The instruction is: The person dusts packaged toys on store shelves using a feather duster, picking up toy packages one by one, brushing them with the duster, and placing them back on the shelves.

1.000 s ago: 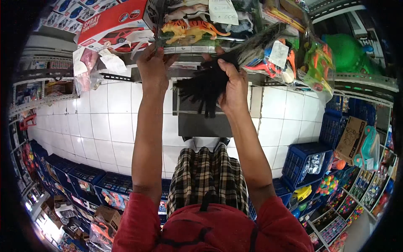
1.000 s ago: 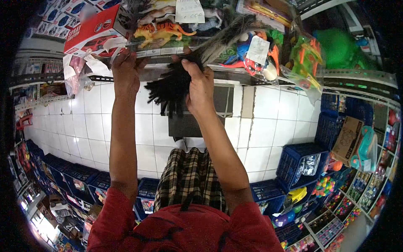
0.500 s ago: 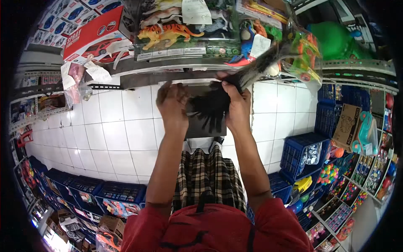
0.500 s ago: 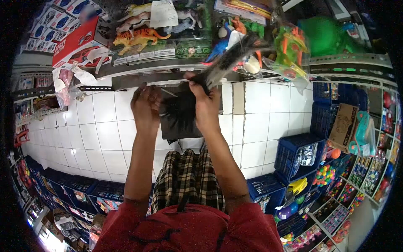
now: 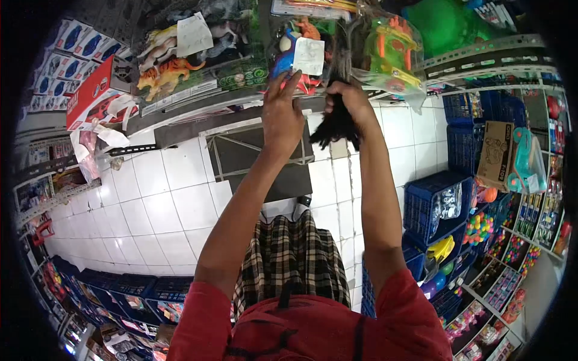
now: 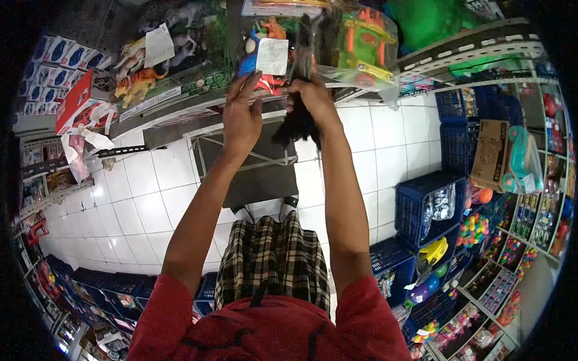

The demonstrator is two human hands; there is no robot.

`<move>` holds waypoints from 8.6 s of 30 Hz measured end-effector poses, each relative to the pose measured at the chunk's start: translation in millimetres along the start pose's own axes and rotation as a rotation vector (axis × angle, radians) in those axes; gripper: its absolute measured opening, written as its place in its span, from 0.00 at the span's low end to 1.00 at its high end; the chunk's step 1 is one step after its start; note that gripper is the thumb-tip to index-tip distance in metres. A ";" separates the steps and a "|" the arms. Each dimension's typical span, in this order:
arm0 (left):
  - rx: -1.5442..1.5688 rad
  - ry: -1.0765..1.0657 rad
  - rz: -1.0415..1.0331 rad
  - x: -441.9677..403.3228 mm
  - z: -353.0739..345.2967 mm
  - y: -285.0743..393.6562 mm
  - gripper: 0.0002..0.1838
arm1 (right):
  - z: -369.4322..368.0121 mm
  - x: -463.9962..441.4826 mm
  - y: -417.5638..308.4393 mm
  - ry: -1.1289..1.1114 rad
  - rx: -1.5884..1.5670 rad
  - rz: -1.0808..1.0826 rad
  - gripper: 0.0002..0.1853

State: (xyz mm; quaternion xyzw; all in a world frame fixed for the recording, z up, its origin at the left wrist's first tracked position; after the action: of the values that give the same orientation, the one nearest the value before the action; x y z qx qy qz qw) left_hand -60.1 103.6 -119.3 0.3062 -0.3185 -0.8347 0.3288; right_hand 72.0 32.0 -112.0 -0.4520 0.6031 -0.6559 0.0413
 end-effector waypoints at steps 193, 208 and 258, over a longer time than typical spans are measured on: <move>1.368 -0.129 0.413 81.4 185.2 165.4 0.06 | -51.6 370.2 -123.1 0.172 0.497 1.447 0.11; 1.386 -0.035 0.453 78.9 191.0 160.6 0.08 | -32.3 364.3 -126.0 0.338 0.525 1.385 0.10; 1.477 -0.055 0.571 70.6 209.8 169.6 0.18 | -14.6 368.2 -134.6 0.264 0.573 1.187 0.11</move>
State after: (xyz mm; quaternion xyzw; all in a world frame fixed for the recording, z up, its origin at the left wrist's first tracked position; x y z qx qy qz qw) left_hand -193.3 21.9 111.7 0.3307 -0.8644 -0.2978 0.2339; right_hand -87.9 -141.4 201.5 0.0692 0.5514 -0.7060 0.4390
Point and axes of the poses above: each hand's wrist, its own x-axis away from the middle knuckle, its own z-axis out of the back of the hand, y = z × x, the point moved 2 cm from there along -x, towards the middle knuckle, and after that the axes turned 2 degrees about z, right-handed, at the moved point
